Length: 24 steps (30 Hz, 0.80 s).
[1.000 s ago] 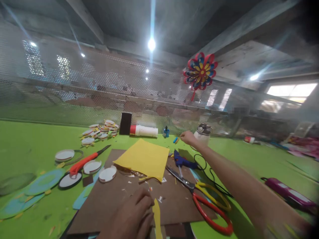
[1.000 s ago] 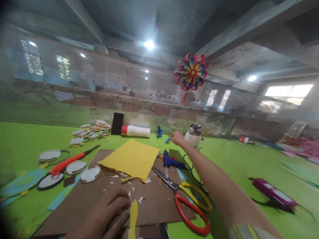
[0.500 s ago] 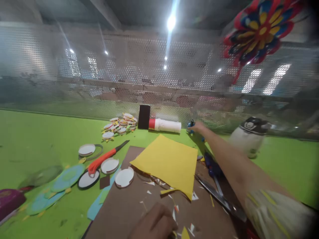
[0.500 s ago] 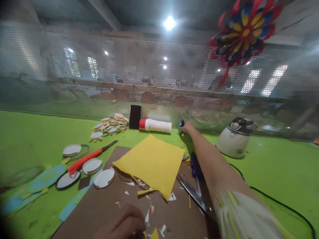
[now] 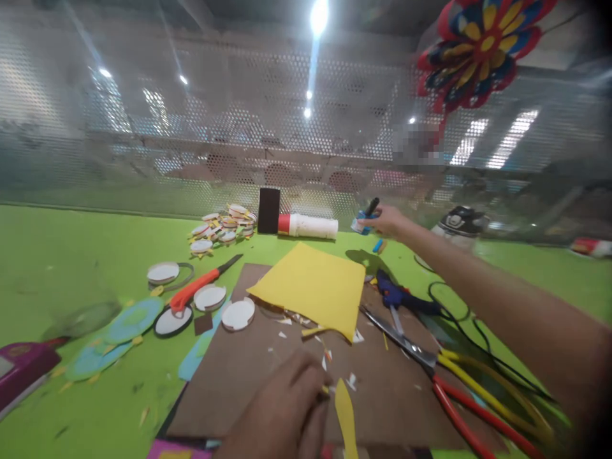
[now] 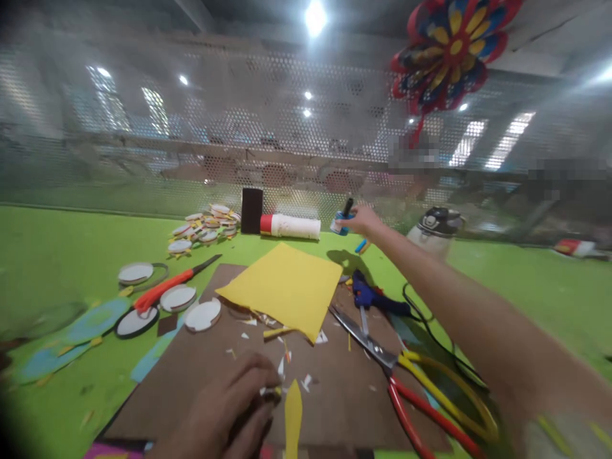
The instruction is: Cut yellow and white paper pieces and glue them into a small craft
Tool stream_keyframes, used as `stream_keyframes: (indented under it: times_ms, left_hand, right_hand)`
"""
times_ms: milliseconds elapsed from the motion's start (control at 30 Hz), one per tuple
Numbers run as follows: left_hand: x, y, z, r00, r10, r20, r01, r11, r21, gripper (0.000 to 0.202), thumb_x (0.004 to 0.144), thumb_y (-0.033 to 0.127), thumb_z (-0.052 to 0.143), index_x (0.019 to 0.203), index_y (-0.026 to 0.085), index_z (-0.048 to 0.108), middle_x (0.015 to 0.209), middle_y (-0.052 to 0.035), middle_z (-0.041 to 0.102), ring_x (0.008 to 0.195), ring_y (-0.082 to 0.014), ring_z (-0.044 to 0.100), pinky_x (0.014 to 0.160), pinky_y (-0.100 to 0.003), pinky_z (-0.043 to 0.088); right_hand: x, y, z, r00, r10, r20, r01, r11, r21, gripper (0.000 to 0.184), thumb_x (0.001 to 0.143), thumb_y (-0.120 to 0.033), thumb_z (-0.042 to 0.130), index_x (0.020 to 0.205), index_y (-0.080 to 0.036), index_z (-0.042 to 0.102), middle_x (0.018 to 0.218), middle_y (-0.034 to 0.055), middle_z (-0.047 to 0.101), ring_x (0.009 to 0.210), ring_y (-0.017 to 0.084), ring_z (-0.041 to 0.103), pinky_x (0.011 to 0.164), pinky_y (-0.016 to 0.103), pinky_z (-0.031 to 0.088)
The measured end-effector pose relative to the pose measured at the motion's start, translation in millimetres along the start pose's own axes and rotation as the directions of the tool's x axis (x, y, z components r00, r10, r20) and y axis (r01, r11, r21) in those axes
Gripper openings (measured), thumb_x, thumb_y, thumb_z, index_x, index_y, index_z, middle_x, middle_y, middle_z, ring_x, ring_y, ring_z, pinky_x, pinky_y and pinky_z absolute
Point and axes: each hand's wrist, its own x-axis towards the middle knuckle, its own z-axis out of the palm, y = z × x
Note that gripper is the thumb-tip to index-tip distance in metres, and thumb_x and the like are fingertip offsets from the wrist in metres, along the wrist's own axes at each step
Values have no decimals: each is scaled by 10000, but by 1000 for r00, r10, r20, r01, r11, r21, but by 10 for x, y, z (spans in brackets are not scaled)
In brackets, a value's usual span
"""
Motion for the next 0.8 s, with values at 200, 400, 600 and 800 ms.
stream_keyframes:
  times_ms: [200,400,600,800]
  left_hand:
    - [-21,177,-71,997,-74,-1,74,997,17,190,935,196,358,992,202,540,1023,-71,553,917,-177,529,829,-352,448]
    - [-13,142,-67,1000,14,24,-16,993,114,165,907,167,390,892,166,554,963,-75,545,891,-187,513,794,-357,430]
    - [-31,190,-85,990,97,100,-115,975,191,252,912,159,358,933,160,609,924,-83,556,853,-190,514,748,-343,425]
    - [-25,212,-110,977,99,189,-146,957,253,277,874,117,384,931,181,647,923,-80,560,836,-183,530,727,-323,433]
  right_hand:
    - [-1573,-33,-427,952,-119,281,39,961,275,507,673,-351,789,1130,-189,641,1052,85,724,933,244,678,810,346,553]
    - [-2458,39,-345,914,-188,359,78,951,299,516,677,-289,746,1162,-183,604,948,55,732,806,222,685,720,350,552]
    - [-2403,75,-197,939,-227,259,167,957,237,529,681,-234,733,1187,-187,586,1031,64,691,836,219,647,744,355,513]
    - [-2512,73,-283,943,-300,144,276,947,167,605,682,-248,744,1255,-205,555,1115,115,573,1025,284,534,837,436,451]
